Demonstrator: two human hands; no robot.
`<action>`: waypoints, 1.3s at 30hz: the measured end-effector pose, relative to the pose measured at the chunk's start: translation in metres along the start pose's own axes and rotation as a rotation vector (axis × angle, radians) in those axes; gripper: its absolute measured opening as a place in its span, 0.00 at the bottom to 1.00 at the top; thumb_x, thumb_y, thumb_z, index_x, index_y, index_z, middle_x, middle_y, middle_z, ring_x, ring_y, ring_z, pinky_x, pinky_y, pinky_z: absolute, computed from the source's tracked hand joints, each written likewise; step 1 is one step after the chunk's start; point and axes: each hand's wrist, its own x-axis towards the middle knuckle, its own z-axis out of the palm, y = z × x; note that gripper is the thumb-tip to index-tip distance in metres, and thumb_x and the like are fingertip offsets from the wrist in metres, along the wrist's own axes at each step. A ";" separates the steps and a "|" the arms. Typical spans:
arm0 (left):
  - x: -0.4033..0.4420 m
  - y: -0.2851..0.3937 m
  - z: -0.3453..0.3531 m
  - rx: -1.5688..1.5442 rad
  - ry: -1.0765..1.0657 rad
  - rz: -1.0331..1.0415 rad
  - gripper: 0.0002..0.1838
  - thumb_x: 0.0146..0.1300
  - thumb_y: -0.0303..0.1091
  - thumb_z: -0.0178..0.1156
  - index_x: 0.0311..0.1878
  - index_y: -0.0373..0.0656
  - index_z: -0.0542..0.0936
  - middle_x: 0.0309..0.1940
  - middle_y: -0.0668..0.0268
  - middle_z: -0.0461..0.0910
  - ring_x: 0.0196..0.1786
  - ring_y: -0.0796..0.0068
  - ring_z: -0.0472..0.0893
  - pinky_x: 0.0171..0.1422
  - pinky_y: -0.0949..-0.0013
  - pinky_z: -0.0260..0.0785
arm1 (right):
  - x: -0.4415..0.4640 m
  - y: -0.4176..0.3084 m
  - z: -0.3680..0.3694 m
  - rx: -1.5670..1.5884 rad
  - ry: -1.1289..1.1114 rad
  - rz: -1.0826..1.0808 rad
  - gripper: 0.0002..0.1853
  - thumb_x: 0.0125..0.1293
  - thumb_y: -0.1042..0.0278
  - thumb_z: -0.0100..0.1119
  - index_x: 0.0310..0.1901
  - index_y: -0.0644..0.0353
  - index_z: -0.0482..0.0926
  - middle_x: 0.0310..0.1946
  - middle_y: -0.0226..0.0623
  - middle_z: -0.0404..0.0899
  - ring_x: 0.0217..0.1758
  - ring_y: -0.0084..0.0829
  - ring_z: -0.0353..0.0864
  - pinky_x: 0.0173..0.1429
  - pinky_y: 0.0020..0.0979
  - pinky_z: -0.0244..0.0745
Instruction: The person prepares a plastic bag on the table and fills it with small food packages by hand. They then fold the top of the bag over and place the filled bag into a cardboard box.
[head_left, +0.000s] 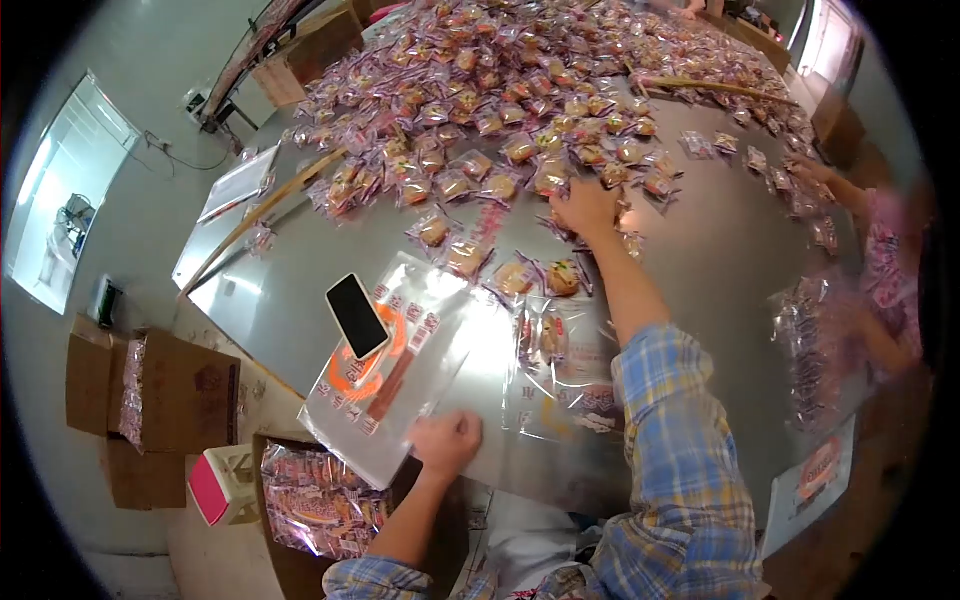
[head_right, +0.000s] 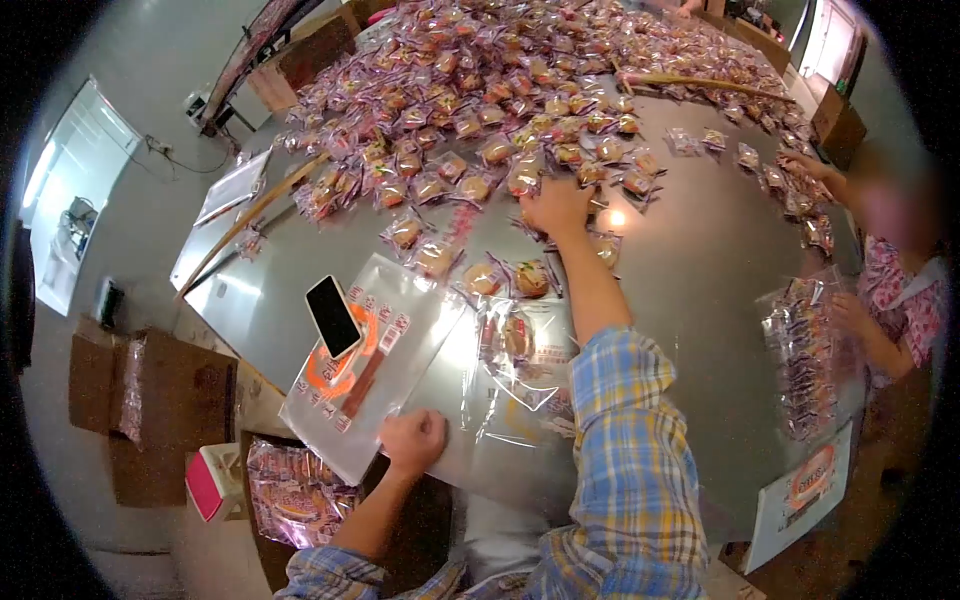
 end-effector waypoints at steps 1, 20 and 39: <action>0.000 0.000 0.000 0.014 0.001 -0.003 0.20 0.58 0.32 0.67 0.13 0.47 0.70 0.09 0.61 0.69 0.13 0.53 0.71 0.22 0.55 0.63 | -0.008 0.004 0.001 0.048 0.143 -0.087 0.31 0.65 0.37 0.61 0.54 0.60 0.80 0.42 0.47 0.89 0.51 0.48 0.87 0.64 0.69 0.64; -0.005 0.001 0.003 0.019 0.047 -0.027 0.18 0.60 0.35 0.65 0.15 0.47 0.73 0.11 0.59 0.74 0.15 0.52 0.76 0.24 0.55 0.68 | -0.062 0.178 -0.063 0.436 0.154 -0.076 0.22 0.63 0.55 0.68 0.55 0.54 0.79 0.47 0.46 0.86 0.51 0.50 0.86 0.55 0.46 0.79; -0.009 0.001 0.004 0.063 0.006 -0.061 0.17 0.59 0.36 0.64 0.15 0.48 0.75 0.11 0.59 0.74 0.15 0.51 0.76 0.26 0.51 0.69 | -0.074 0.099 -0.001 0.010 0.081 -0.001 0.64 0.49 0.07 0.54 0.75 0.57 0.64 0.72 0.57 0.63 0.80 0.56 0.57 0.72 0.86 0.36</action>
